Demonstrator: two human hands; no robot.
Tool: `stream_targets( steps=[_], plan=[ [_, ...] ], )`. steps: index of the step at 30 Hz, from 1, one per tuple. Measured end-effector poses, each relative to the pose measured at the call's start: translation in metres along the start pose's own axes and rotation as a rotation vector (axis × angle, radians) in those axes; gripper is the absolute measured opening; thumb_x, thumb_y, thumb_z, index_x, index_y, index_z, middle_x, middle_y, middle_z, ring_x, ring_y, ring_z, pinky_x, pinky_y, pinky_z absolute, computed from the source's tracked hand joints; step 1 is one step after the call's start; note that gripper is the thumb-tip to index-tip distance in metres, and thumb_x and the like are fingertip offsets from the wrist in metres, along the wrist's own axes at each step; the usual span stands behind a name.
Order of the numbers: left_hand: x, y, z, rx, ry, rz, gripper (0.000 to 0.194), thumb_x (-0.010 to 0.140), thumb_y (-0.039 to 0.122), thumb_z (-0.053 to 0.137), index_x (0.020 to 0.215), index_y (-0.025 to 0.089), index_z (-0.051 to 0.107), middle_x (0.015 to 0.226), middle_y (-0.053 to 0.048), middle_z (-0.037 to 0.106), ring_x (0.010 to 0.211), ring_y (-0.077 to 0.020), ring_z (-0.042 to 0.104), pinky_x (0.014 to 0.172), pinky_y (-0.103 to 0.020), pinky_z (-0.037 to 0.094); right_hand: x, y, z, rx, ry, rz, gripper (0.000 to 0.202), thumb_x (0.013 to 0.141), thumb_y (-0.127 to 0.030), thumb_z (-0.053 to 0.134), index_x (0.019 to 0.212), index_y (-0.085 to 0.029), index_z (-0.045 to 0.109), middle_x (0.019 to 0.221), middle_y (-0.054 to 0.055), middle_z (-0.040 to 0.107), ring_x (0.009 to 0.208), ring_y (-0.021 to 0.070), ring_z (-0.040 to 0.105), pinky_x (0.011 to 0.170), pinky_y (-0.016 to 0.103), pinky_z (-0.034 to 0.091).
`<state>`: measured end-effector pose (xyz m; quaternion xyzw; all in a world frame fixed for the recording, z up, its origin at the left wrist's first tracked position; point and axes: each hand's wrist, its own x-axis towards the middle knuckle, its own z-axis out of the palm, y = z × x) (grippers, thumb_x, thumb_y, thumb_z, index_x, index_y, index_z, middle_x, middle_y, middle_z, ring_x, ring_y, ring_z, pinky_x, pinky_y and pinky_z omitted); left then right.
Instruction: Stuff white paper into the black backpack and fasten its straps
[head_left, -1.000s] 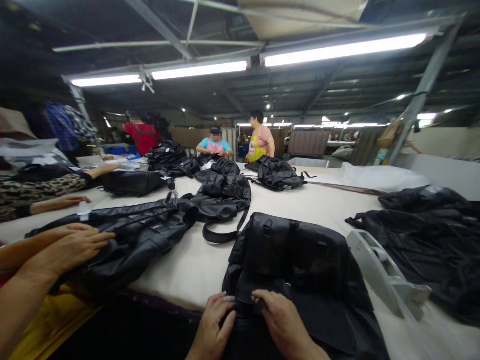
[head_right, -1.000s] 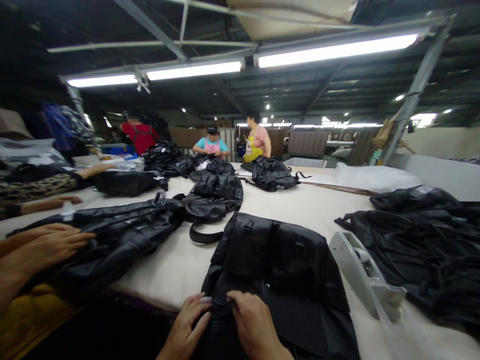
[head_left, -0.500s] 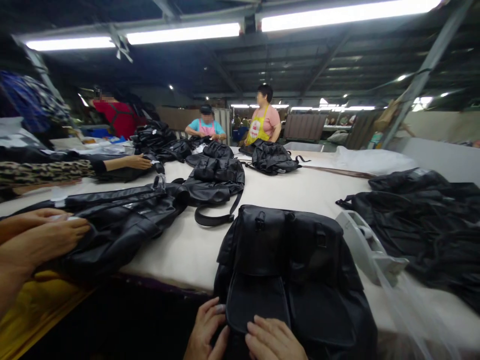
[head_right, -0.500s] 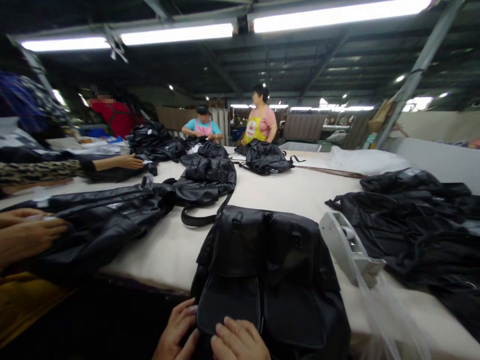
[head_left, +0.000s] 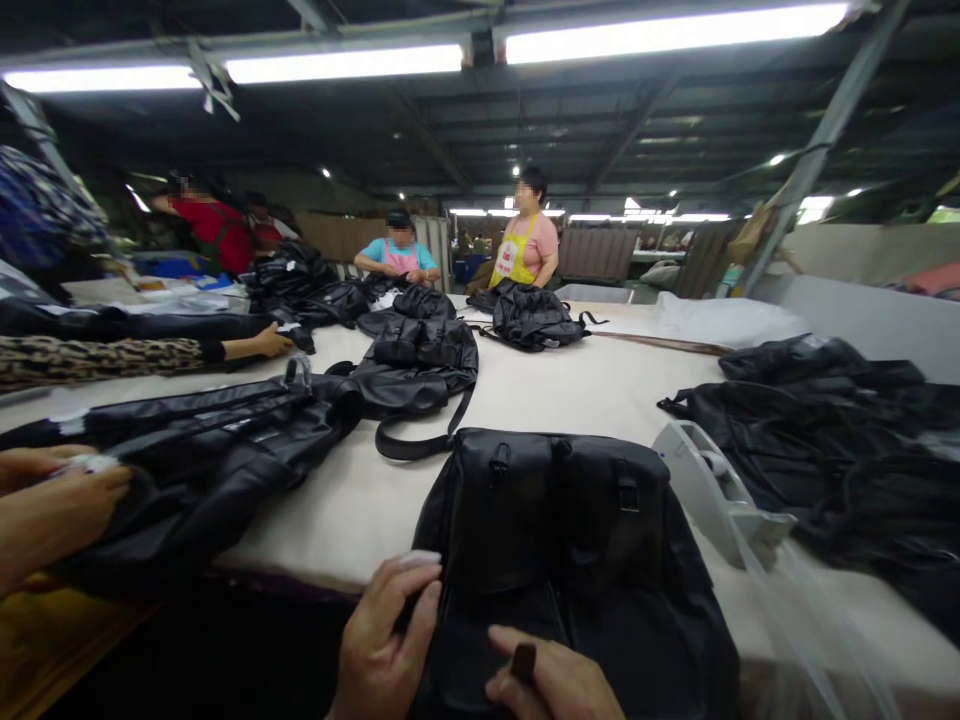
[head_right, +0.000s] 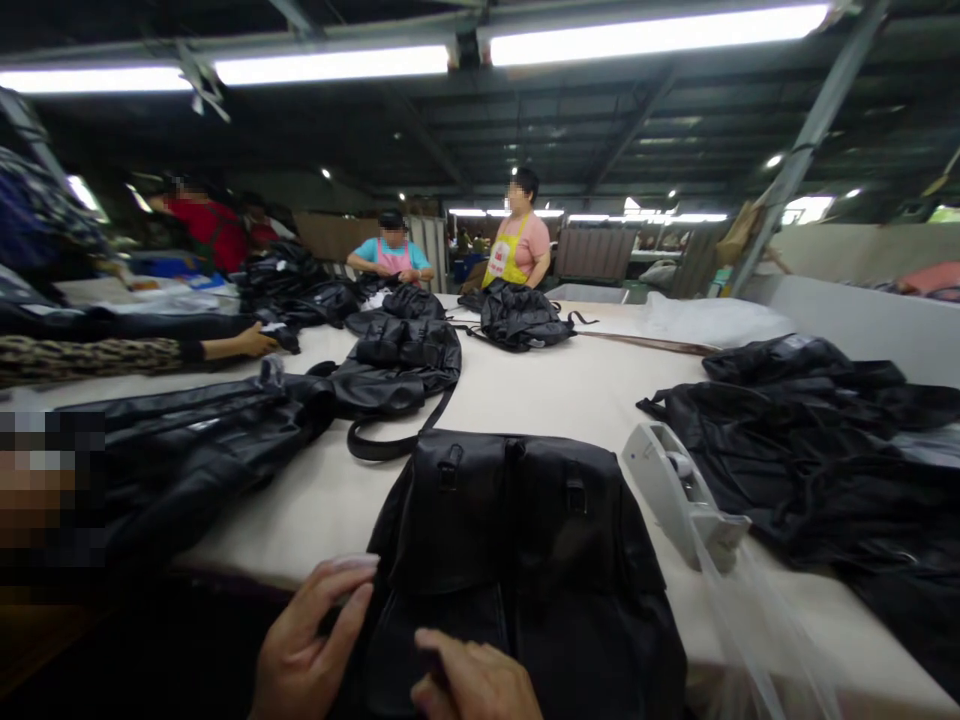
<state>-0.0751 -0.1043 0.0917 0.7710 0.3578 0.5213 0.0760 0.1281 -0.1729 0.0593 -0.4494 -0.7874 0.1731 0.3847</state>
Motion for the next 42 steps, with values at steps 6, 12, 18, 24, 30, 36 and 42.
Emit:
stream_targets(
  steps=[6, 12, 18, 24, 30, 36, 42],
  plan=[
    [0.042, 0.000, 0.036, -0.260, -0.311, -0.326, 0.016, 0.087, 0.023, 0.049, 0.096, 0.021, 0.064, 0.086, 0.001, 0.065, 0.080, -0.0117, 0.061, 0.074, -0.021, 0.048, 0.058, -0.018, -0.034, 0.582, 0.109, 0.560, 0.040, 0.089, -0.045, 0.046, 0.117, -0.017, 0.050, 0.081, 0.000, 0.066, 0.082, 0.0139, 0.060, 0.079, 0.023, 0.043],
    [0.042, -0.018, 0.029, -0.334, -0.649, -0.660, 0.024, 0.085, 0.033, 0.049, 0.080, 0.017, 0.067, 0.078, 0.000, 0.067, 0.077, -0.0154, 0.060, 0.071, -0.023, 0.044, 0.076, 0.000, -0.012, 0.510, 0.145, 0.633, 0.053, 0.088, -0.056, 0.034, 0.120, -0.014, 0.042, 0.056, -0.003, 0.054, 0.057, 0.0148, 0.051, 0.061, 0.026, 0.039],
    [0.058, -0.002, 0.027, -0.230, -0.402, -0.593, 0.026, 0.085, 0.038, 0.050, 0.100, 0.021, 0.062, 0.076, 0.002, 0.065, 0.070, -0.0132, 0.059, 0.068, -0.022, 0.043, 0.076, 0.008, 0.001, 0.483, 0.098, 0.662, 0.058, 0.080, -0.063, 0.030, 0.105, -0.012, 0.042, 0.048, -0.004, 0.045, 0.049, 0.0161, 0.047, 0.056, 0.027, 0.039],
    [0.095, 0.005, 0.053, -0.317, -0.357, -0.668, 0.025, 0.083, 0.039, 0.049, 0.090, 0.017, 0.061, 0.055, 0.003, 0.059, 0.055, -0.0119, 0.055, 0.058, -0.022, 0.041, 0.081, 0.014, -0.002, 0.387, 0.197, 0.616, 0.038, 0.084, -0.054, 0.032, 0.086, -0.019, 0.045, 0.053, -0.004, 0.044, 0.052, 0.0141, 0.046, 0.054, 0.025, 0.036],
    [0.104, -0.001, 0.061, -0.465, -0.366, -0.813, 0.020, 0.076, 0.034, 0.050, 0.073, 0.015, 0.057, 0.046, 0.004, 0.053, 0.039, -0.0068, 0.039, 0.042, -0.019, 0.027, 0.084, 0.022, -0.003, 0.398, 0.148, 0.529, 0.034, 0.090, -0.049, 0.031, 0.087, -0.018, 0.046, 0.056, -0.005, 0.041, 0.051, 0.0109, 0.041, 0.052, 0.023, 0.033],
    [0.111, 0.003, 0.056, -0.632, -0.404, -0.875, 0.026, 0.073, 0.042, 0.050, 0.066, 0.016, 0.049, 0.046, 0.004, 0.051, 0.035, -0.0045, 0.033, 0.039, -0.018, 0.022, 0.087, 0.017, -0.010, 0.422, 0.138, 0.484, 0.037, 0.091, -0.050, 0.033, 0.097, -0.018, 0.050, 0.056, -0.006, 0.042, 0.051, 0.0105, 0.041, 0.052, 0.022, 0.032],
    [0.115, 0.002, 0.056, -0.674, -0.426, -0.879, 0.030, 0.074, 0.047, 0.048, 0.066, 0.017, 0.046, 0.045, 0.005, 0.048, 0.036, -0.0055, 0.031, 0.040, -0.020, 0.020, 0.097, 0.015, -0.020, 0.403, 0.169, 0.449, 0.034, 0.092, -0.048, 0.036, 0.098, -0.019, 0.054, 0.058, -0.005, 0.044, 0.053, 0.0099, 0.042, 0.054, 0.022, 0.032]
  ],
)
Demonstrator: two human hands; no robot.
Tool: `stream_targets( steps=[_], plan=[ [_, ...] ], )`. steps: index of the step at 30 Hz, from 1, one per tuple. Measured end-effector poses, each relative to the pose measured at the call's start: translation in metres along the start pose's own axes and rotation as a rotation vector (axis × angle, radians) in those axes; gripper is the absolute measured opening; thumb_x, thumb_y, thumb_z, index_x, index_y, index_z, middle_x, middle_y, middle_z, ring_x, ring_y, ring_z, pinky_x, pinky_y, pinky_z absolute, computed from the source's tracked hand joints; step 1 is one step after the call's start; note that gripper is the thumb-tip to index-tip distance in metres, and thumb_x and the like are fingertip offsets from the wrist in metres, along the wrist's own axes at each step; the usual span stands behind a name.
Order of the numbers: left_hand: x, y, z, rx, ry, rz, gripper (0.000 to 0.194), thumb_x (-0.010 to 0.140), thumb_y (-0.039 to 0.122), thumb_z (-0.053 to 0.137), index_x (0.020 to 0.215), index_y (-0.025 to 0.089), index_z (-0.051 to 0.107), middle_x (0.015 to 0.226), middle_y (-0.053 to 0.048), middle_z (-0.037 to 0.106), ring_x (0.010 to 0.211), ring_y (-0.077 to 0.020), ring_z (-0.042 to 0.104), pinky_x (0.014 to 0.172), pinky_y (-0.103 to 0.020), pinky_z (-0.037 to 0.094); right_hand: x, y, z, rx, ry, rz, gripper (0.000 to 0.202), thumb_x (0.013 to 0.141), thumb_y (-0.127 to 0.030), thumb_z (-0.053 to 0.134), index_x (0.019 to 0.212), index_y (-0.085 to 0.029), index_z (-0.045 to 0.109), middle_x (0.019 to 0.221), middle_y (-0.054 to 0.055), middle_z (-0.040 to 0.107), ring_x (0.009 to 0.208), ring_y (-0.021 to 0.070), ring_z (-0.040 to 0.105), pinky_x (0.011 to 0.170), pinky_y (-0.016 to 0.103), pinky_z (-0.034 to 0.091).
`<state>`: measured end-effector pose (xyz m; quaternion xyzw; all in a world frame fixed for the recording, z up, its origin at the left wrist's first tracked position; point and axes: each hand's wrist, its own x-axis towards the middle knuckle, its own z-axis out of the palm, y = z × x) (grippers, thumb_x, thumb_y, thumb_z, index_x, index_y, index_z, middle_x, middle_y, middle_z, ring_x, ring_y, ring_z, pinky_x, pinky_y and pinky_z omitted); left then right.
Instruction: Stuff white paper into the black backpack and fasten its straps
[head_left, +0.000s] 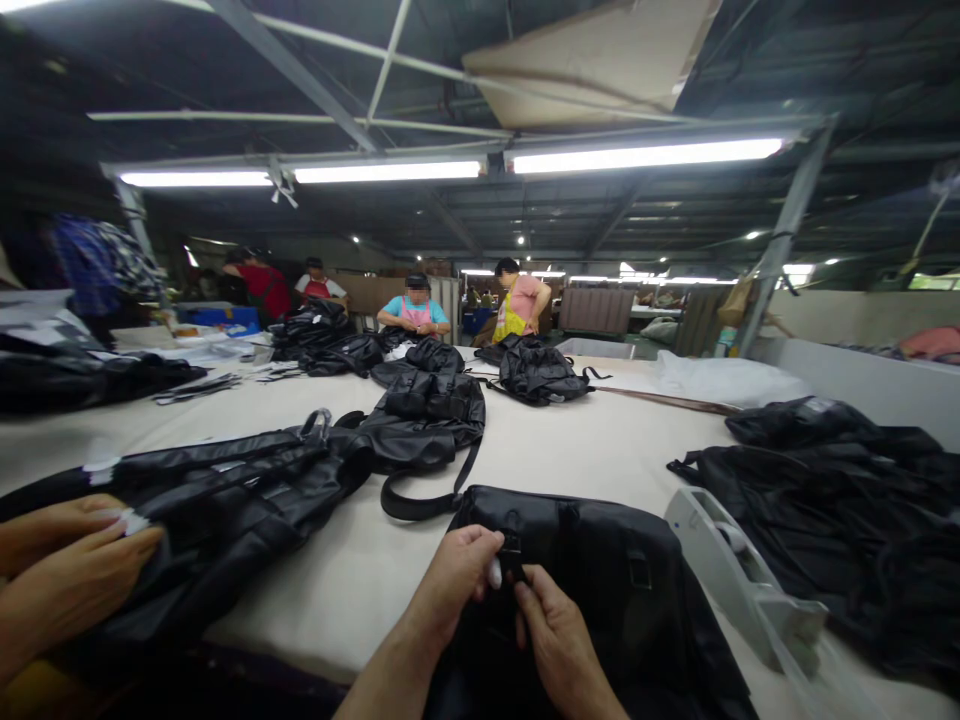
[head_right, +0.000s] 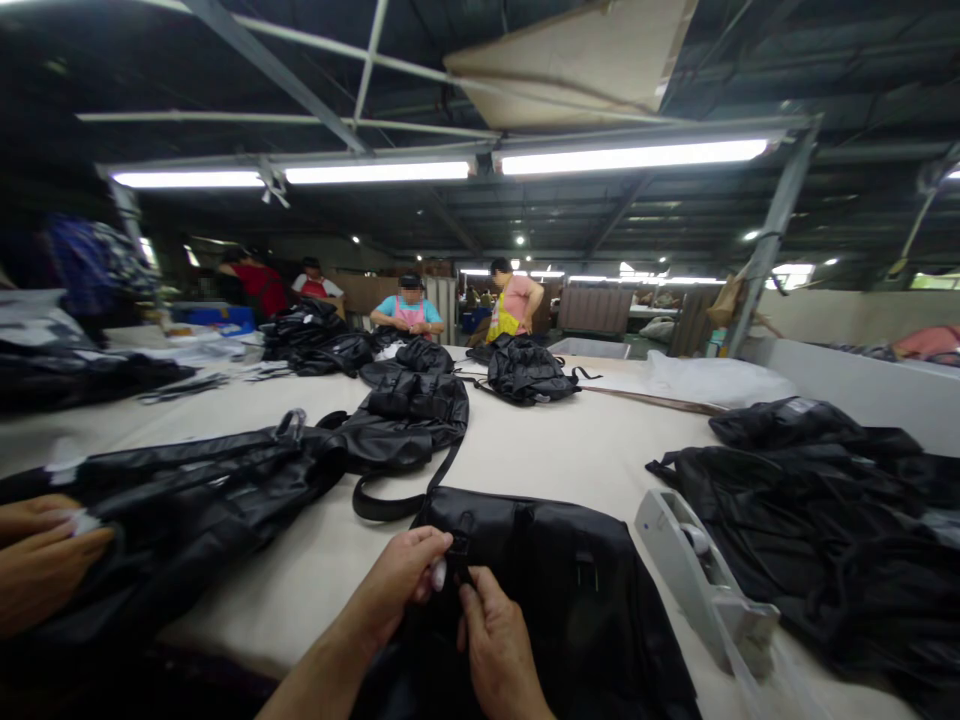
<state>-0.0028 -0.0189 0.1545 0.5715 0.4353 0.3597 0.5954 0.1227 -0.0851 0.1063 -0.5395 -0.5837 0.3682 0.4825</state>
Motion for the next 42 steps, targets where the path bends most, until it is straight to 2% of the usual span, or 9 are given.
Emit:
stream_targets(
  steps=[3, 7, 11, 18, 22, 25, 30, 34, 42],
  plan=[
    [-0.011, 0.002, -0.002, 0.113, 0.051, 0.085, 0.034, 0.079, 0.049, 0.046, 0.070, 0.017, 0.053, 0.050, 0.003, 0.051, 0.042, -0.0080, 0.038, 0.045, -0.021, 0.027, 0.012, -0.012, -0.002, -0.040, 0.014, -0.009, 0.032, 0.092, -0.046, 0.035, 0.094, -0.020, 0.053, 0.057, -0.005, 0.047, 0.052, 0.0102, 0.043, 0.053, 0.022, 0.032],
    [-0.035, -0.002, 0.000, 0.588, 0.099, 0.344, 0.023, 0.080, 0.039, 0.054, 0.075, 0.020, 0.063, 0.082, -0.002, 0.061, 0.083, -0.0176, 0.054, 0.078, -0.028, 0.039, 0.029, -0.032, -0.004, -0.166, 0.067, -0.037, 0.029, 0.093, -0.041, 0.033, 0.083, -0.020, 0.050, 0.067, -0.002, 0.058, 0.063, 0.0117, 0.054, 0.062, 0.022, 0.038],
    [-0.041, -0.014, 0.008, 0.856, 0.151, 0.323, 0.013, 0.076, 0.031, 0.059, 0.082, 0.020, 0.062, 0.092, -0.005, 0.060, 0.094, -0.0235, 0.051, 0.084, -0.034, 0.035, 0.035, -0.047, -0.011, -0.327, 0.063, -0.028, 0.030, 0.089, -0.040, 0.041, 0.067, -0.021, 0.044, 0.055, -0.002, 0.052, 0.055, 0.0130, 0.050, 0.058, 0.026, 0.032],
    [-0.022, -0.020, 0.007, 0.676, 0.156, 0.224, 0.024, 0.080, 0.034, 0.052, 0.064, 0.018, 0.052, 0.072, 0.000, 0.058, 0.070, -0.0149, 0.052, 0.064, -0.026, 0.031, 0.051, -0.057, -0.035, -0.479, 0.258, -0.180, 0.031, 0.087, -0.044, 0.049, 0.101, -0.019, 0.059, 0.097, 0.006, 0.061, 0.093, 0.0208, 0.053, 0.083, 0.033, 0.036],
    [-0.017, -0.023, 0.003, 0.606, 0.168, 0.212, 0.025, 0.080, 0.036, 0.051, 0.064, 0.017, 0.056, 0.069, 0.000, 0.059, 0.068, -0.0144, 0.052, 0.063, -0.026, 0.031, 0.063, -0.061, -0.024, -0.419, 0.166, -0.273, 0.014, 0.084, -0.032, 0.057, 0.080, -0.019, 0.061, 0.088, 0.002, 0.059, 0.089, 0.0172, 0.053, 0.082, 0.029, 0.039],
    [-0.016, -0.028, 0.000, 0.501, 0.146, 0.226, 0.026, 0.081, 0.036, 0.050, 0.067, 0.017, 0.060, 0.069, 0.001, 0.060, 0.069, -0.0150, 0.053, 0.064, -0.025, 0.034, 0.046, -0.052, -0.012, -0.370, 0.181, -0.404, 0.012, 0.086, -0.025, 0.055, 0.076, -0.019, 0.058, 0.085, 0.001, 0.058, 0.087, 0.0147, 0.052, 0.080, 0.027, 0.042],
    [-0.017, -0.027, -0.004, 0.293, 0.063, 0.217, 0.023, 0.078, 0.030, 0.048, 0.076, 0.016, 0.066, 0.079, -0.002, 0.066, 0.082, -0.0176, 0.058, 0.074, -0.025, 0.041, -0.004, -0.013, -0.006, -0.499, 0.234, -0.759, 0.022, 0.086, -0.012, 0.054, 0.105, -0.022, 0.057, 0.102, 0.004, 0.059, 0.095, 0.0142, 0.053, 0.080, 0.028, 0.047],
    [-0.013, -0.018, -0.005, 0.134, 0.050, 0.118, 0.029, 0.078, 0.037, 0.046, 0.074, 0.014, 0.064, 0.071, -0.001, 0.063, 0.074, -0.0163, 0.056, 0.069, -0.025, 0.041, -0.016, 0.002, -0.007, -0.633, 0.262, -0.845, 0.029, 0.084, -0.008, 0.054, 0.111, -0.020, 0.055, 0.107, 0.007, 0.061, 0.099, 0.0170, 0.055, 0.083, 0.032, 0.050],
    [0.006, -0.014, -0.004, 0.343, 0.110, 0.111, 0.044, 0.075, 0.052, 0.052, 0.054, 0.013, 0.057, 0.051, 0.002, 0.048, 0.053, -0.0112, 0.042, 0.053, -0.024, 0.030, -0.014, 0.004, -0.006, -0.686, 0.287, -0.922, 0.029, 0.083, -0.006, 0.054, 0.110, -0.016, 0.056, 0.104, 0.009, 0.063, 0.100, 0.0179, 0.057, 0.080, 0.032, 0.052]
  ],
)
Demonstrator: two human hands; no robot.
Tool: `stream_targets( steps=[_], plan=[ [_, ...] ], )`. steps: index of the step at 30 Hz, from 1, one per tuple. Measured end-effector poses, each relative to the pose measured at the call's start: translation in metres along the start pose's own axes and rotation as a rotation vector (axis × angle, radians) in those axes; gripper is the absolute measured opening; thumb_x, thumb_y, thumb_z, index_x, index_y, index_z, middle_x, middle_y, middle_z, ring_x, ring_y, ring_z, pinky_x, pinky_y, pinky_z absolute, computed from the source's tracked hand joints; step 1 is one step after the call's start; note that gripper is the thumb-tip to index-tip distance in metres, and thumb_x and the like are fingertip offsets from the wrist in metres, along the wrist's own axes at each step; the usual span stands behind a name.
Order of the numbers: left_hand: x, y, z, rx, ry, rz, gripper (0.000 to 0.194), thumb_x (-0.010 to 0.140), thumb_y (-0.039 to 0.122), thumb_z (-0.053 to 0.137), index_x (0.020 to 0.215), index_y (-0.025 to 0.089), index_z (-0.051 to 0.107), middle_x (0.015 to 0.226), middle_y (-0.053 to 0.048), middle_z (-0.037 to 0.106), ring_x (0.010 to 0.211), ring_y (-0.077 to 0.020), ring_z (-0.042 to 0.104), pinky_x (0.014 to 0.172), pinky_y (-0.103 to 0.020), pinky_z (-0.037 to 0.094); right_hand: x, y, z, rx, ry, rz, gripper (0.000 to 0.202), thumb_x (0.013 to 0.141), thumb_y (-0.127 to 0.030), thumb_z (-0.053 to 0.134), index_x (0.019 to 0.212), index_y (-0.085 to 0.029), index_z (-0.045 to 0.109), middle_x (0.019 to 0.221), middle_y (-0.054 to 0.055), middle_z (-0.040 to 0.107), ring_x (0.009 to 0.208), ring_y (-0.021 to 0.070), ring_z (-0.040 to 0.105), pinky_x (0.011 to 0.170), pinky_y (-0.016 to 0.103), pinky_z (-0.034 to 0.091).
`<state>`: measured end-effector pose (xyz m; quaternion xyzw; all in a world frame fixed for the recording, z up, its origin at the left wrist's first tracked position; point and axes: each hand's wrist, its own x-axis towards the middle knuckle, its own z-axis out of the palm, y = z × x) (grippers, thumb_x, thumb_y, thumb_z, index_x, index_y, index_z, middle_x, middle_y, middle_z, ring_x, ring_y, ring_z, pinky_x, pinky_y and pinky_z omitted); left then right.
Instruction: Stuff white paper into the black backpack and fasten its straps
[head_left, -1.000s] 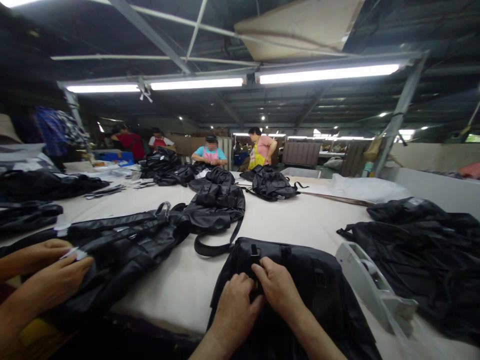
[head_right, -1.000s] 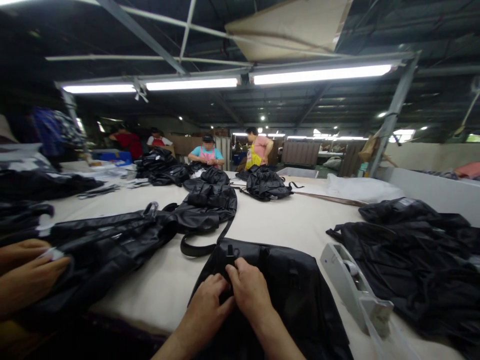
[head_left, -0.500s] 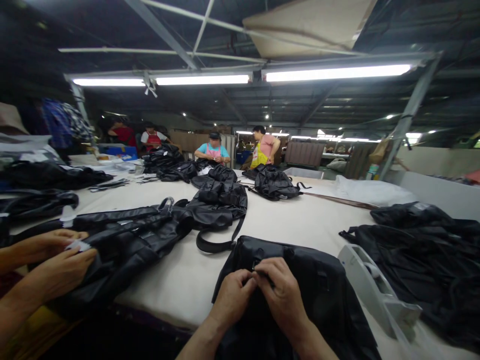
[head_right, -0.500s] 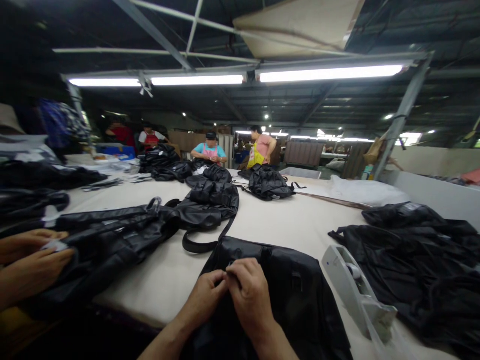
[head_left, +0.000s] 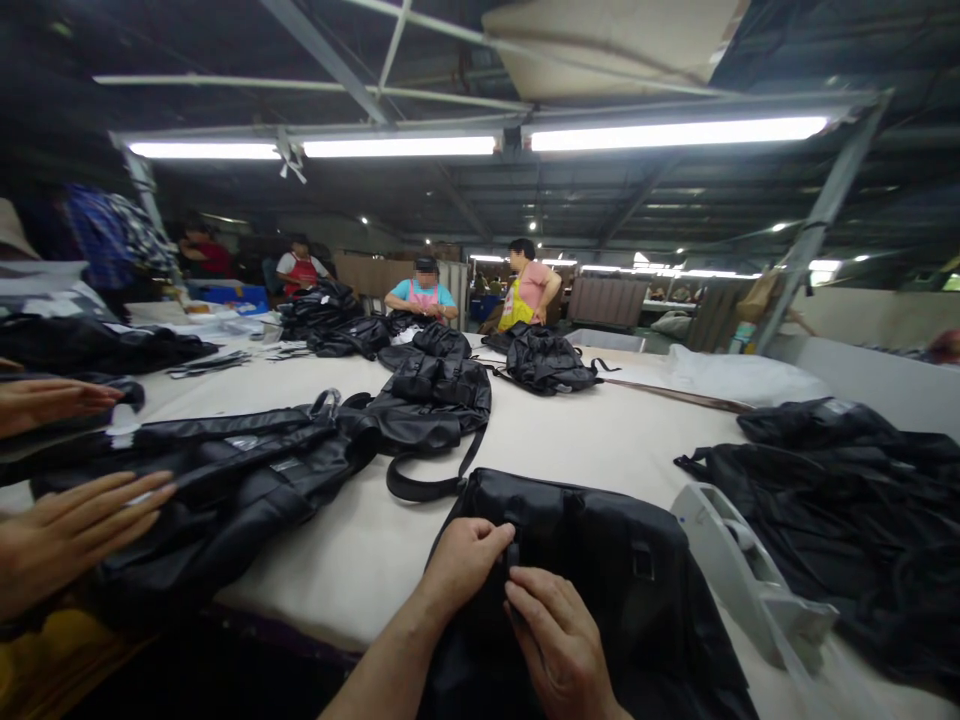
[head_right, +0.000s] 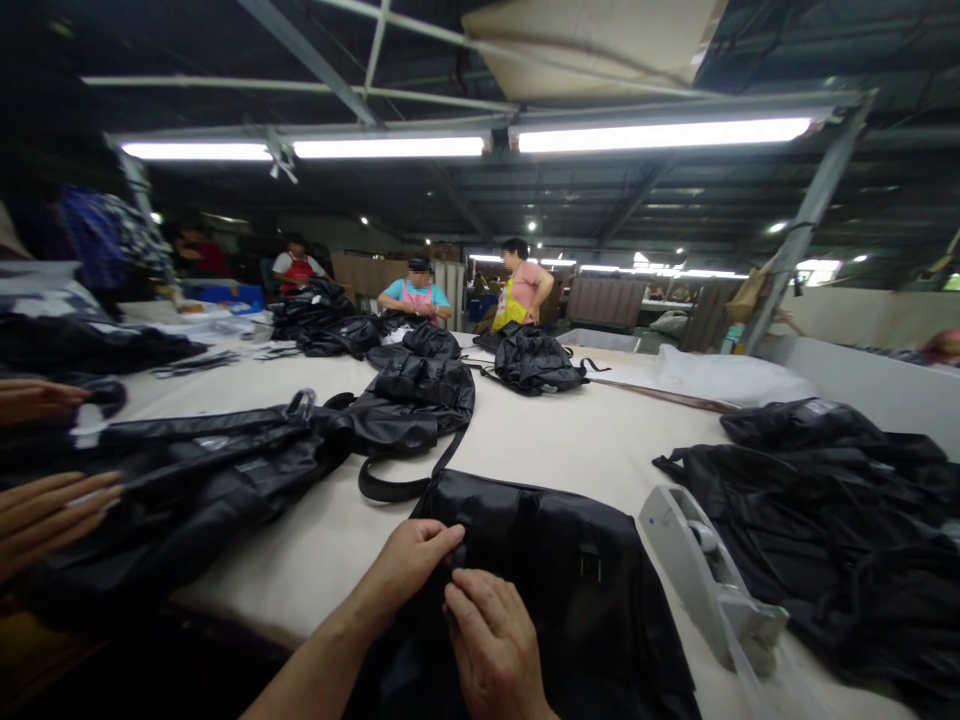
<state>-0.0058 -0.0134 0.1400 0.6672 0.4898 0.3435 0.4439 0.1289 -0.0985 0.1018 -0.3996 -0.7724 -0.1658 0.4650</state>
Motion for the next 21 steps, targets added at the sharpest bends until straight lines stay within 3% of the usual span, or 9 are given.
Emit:
stream_targets(
  steps=[14, 21],
  plan=[
    [0.002, -0.007, 0.002, -0.039, -0.009, -0.015, 0.037, 0.072, 0.047, 0.053, 0.055, 0.014, 0.055, 0.051, 0.004, 0.046, 0.053, -0.0104, 0.040, 0.053, -0.023, 0.030, -0.009, -0.002, 0.006, 0.003, 0.003, -0.037, 0.027, 0.082, -0.005, 0.051, 0.106, -0.014, 0.058, 0.099, 0.010, 0.065, 0.094, 0.0183, 0.060, 0.077, 0.031, 0.055],
    [0.005, -0.008, 0.003, -0.069, -0.015, -0.006, 0.038, 0.073, 0.049, 0.052, 0.057, 0.014, 0.054, 0.053, 0.003, 0.046, 0.054, -0.0105, 0.040, 0.054, -0.024, 0.030, 0.016, 0.003, -0.004, 0.265, -0.017, 0.212, 0.021, 0.088, -0.011, 0.050, 0.106, -0.021, 0.057, 0.099, 0.004, 0.062, 0.093, 0.0108, 0.059, 0.081, 0.021, 0.050]
  ],
)
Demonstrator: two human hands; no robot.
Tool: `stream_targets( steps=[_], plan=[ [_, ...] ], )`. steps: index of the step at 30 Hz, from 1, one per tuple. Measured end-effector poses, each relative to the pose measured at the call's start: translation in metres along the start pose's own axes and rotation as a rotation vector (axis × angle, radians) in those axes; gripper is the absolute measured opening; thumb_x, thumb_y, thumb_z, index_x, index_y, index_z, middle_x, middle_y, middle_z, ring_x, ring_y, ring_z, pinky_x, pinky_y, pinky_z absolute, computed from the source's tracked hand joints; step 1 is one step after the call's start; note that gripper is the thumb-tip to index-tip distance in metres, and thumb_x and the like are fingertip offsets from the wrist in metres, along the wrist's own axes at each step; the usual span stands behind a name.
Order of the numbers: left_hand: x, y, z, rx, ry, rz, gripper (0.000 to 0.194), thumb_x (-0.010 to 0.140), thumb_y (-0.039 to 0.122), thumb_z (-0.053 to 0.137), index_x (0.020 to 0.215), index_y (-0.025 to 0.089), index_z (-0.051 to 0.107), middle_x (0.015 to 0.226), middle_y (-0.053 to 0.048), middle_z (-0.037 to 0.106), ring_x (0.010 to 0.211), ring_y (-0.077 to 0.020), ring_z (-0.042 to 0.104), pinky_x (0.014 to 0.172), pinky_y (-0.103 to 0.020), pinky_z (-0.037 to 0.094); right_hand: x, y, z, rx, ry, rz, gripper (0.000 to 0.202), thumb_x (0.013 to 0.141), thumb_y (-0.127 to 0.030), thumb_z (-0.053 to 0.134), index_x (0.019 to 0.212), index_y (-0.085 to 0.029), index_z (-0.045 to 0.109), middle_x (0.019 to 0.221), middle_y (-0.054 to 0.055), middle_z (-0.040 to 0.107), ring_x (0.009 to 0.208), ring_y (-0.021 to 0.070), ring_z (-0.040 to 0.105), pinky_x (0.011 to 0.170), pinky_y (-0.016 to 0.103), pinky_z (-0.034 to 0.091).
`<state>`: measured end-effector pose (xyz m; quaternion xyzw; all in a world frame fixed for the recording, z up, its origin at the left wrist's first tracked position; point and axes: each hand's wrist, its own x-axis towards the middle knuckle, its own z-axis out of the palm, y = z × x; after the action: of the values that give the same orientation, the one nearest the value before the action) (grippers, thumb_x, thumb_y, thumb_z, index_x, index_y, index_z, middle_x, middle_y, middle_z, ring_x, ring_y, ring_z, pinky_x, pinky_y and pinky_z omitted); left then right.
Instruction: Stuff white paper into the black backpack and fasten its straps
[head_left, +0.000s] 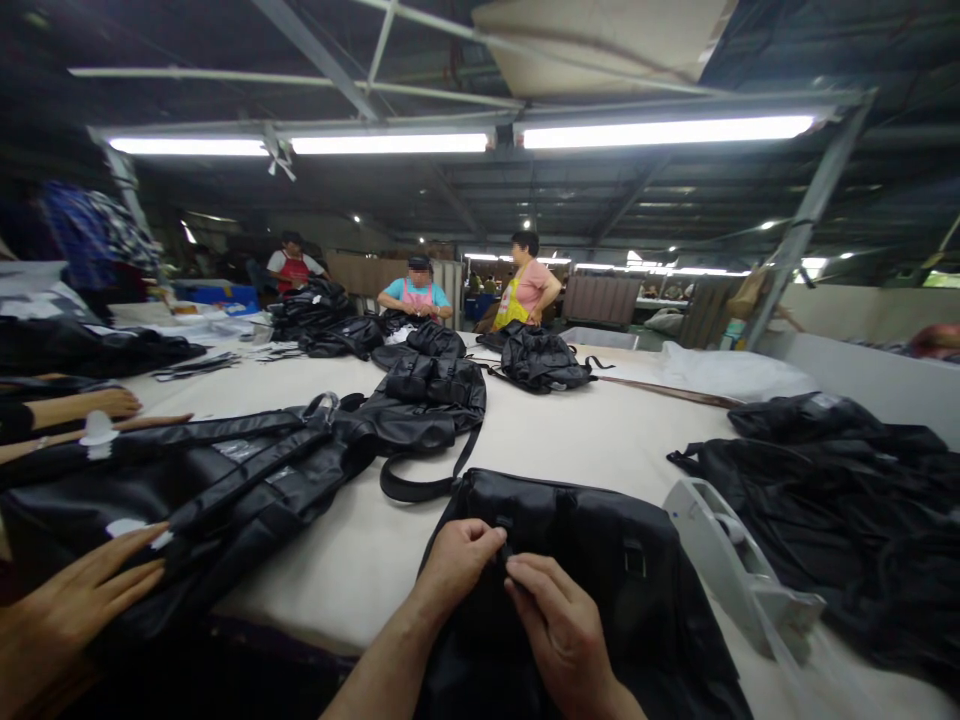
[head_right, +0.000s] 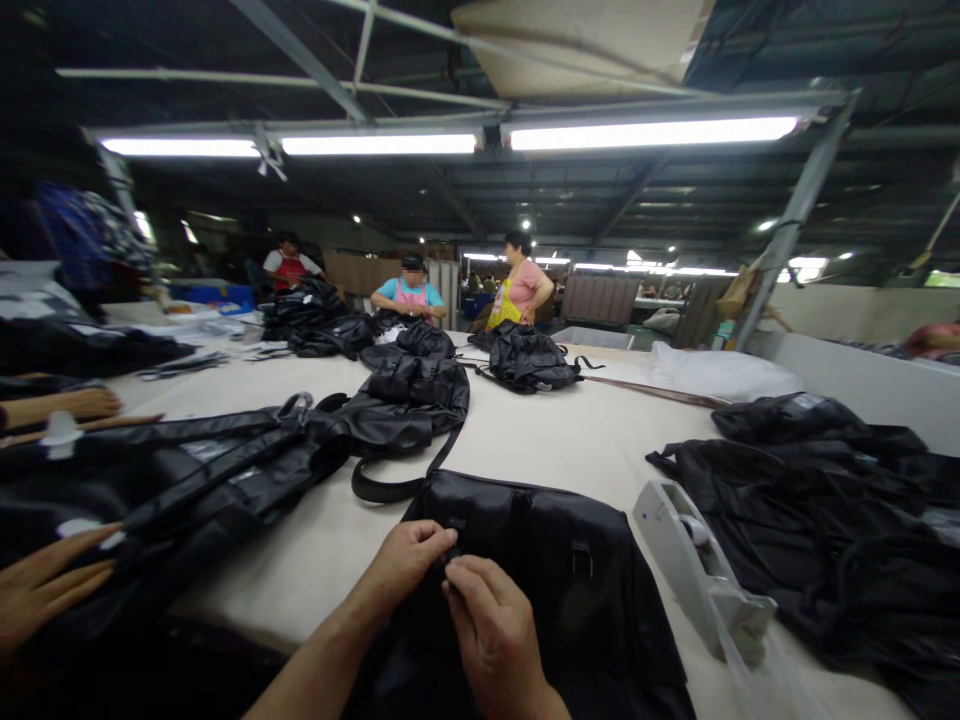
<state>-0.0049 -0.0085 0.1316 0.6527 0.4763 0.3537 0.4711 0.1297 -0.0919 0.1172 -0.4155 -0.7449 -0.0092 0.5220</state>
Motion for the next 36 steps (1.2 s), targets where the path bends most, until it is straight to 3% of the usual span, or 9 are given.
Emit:
stream_targets(
  steps=[6, 9, 16, 19, 24, 28, 36],
  plan=[
    [-0.001, -0.004, 0.001, -0.007, 0.015, 0.030, 0.037, 0.078, 0.046, 0.046, 0.058, 0.015, 0.051, 0.054, 0.003, 0.045, 0.055, -0.0107, 0.041, 0.054, -0.023, 0.029, 0.053, 0.012, -0.004, 0.207, -0.012, 0.456, 0.018, 0.087, -0.028, 0.051, 0.096, -0.020, 0.064, 0.090, 0.003, 0.063, 0.078, 0.0141, 0.061, 0.076, 0.027, 0.047],
    [-0.002, -0.007, 0.003, 0.007, 0.027, 0.042, 0.038, 0.079, 0.049, 0.048, 0.062, 0.015, 0.054, 0.056, 0.003, 0.048, 0.057, -0.0108, 0.042, 0.055, -0.023, 0.030, 0.069, 0.021, 0.002, 0.292, -0.029, 0.602, 0.021, 0.083, -0.029, 0.052, 0.097, -0.018, 0.064, 0.087, 0.002, 0.064, 0.067, 0.0139, 0.060, 0.070, 0.029, 0.047],
    [-0.010, -0.011, 0.015, 0.068, 0.112, 0.101, 0.027, 0.078, 0.039, 0.054, 0.063, 0.016, 0.054, 0.059, 0.005, 0.048, 0.059, -0.0101, 0.043, 0.056, -0.022, 0.029, 0.059, 0.020, 0.003, 0.533, 0.003, 0.872, 0.034, 0.078, -0.048, 0.055, 0.081, -0.015, 0.058, 0.064, 0.000, 0.057, 0.059, 0.0108, 0.055, 0.052, 0.020, 0.040],
    [-0.016, -0.016, 0.018, 0.112, 0.162, 0.209, 0.025, 0.082, 0.035, 0.050, 0.065, 0.017, 0.055, 0.064, 0.003, 0.051, 0.064, -0.0112, 0.046, 0.061, -0.023, 0.031, 0.042, 0.012, 0.000, 0.597, -0.032, 0.956, 0.040, 0.076, -0.056, 0.053, 0.069, -0.016, 0.050, 0.057, -0.003, 0.049, 0.051, 0.0067, 0.046, 0.043, 0.017, 0.030],
    [-0.022, -0.025, 0.020, 0.131, 0.174, 0.314, 0.024, 0.086, 0.032, 0.047, 0.069, 0.018, 0.057, 0.072, 0.001, 0.055, 0.071, -0.0136, 0.051, 0.069, -0.025, 0.034, 0.026, 0.006, 0.003, 0.647, -0.245, 1.118, 0.044, 0.066, -0.059, 0.057, 0.062, -0.017, 0.043, 0.048, -0.007, 0.041, 0.037, 0.0035, 0.036, 0.036, 0.017, 0.017],
    [-0.022, -0.028, 0.019, 0.129, 0.179, 0.335, 0.022, 0.087, 0.029, 0.046, 0.072, 0.018, 0.057, 0.074, 0.001, 0.055, 0.074, -0.0141, 0.052, 0.072, -0.027, 0.034, 0.027, 0.008, 0.011, 0.645, -0.250, 1.152, 0.045, 0.061, -0.060, 0.058, 0.061, -0.018, 0.042, 0.048, -0.006, 0.042, 0.034, 0.0037, 0.036, 0.033, 0.017, 0.016],
    [-0.022, -0.031, 0.020, 0.157, 0.179, 0.374, 0.021, 0.089, 0.029, 0.046, 0.074, 0.019, 0.058, 0.076, 0.001, 0.057, 0.075, -0.0148, 0.053, 0.074, -0.028, 0.034, 0.029, 0.010, 0.014, 0.652, -0.207, 1.163, 0.046, 0.063, -0.061, 0.054, 0.064, -0.018, 0.041, 0.049, -0.007, 0.039, 0.036, 0.0021, 0.035, 0.035, 0.016, 0.016]
  ],
)
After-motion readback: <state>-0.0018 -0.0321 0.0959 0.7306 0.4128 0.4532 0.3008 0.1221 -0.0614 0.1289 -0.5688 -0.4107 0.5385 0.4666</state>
